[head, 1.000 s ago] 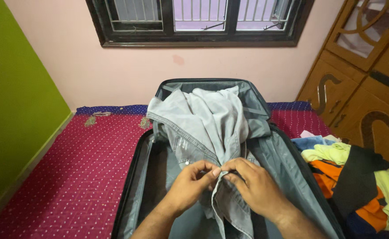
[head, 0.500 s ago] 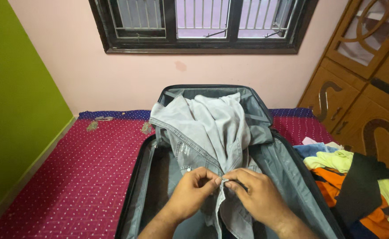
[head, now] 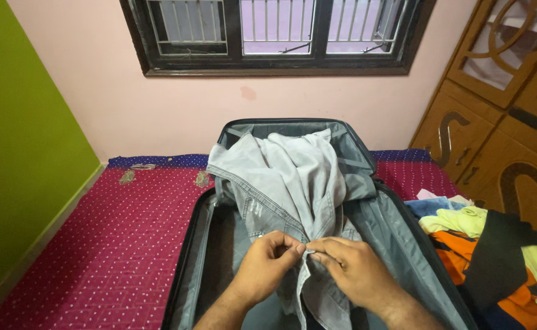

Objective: The person places clothes into a suitcase on a bed and fastens the internal buckle straps over the items by hand.

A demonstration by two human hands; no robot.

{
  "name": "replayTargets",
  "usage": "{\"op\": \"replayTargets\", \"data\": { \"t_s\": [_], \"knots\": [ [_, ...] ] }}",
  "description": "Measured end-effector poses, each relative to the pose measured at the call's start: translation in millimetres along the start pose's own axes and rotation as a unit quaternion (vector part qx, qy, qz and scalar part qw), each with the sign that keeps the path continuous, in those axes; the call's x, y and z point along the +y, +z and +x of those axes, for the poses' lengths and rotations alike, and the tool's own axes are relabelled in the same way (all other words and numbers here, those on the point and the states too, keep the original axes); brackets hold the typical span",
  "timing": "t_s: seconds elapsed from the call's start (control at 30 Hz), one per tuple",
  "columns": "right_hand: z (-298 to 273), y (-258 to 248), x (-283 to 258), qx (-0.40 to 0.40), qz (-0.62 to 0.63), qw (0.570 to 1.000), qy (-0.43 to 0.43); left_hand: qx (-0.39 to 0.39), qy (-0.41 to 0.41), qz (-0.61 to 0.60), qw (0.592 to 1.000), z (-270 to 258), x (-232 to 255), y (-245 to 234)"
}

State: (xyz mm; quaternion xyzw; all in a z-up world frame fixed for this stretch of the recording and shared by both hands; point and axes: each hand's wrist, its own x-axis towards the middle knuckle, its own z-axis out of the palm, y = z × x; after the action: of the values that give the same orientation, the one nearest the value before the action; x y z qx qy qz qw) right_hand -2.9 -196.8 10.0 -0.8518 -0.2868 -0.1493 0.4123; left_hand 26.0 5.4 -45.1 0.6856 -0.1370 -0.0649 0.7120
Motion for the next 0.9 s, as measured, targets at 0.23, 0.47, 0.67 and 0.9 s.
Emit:
{"op": "replayTargets", "data": {
  "t_s": [0.23,0.47,0.67,0.9],
  "knots": [
    [-1,1,-1,0.035,-0.026,0.999,0.006,0.000,-0.015,-0.023,1.000,3,2,1],
    [-3,0,-3,0.025,-0.039,0.999,0.012,-0.038,-0.027,-0.065,0.997,-2,8,2],
    [-3,0,-7,0.022,-0.044,0.999,0.014,-0.060,0.009,-0.062,0.996,-1,3,4],
    [-2,-1,-4,0.021,-0.030,0.999,0.030,-0.003,0.128,0.151,0.980,-18,32,6]
  ]
}}
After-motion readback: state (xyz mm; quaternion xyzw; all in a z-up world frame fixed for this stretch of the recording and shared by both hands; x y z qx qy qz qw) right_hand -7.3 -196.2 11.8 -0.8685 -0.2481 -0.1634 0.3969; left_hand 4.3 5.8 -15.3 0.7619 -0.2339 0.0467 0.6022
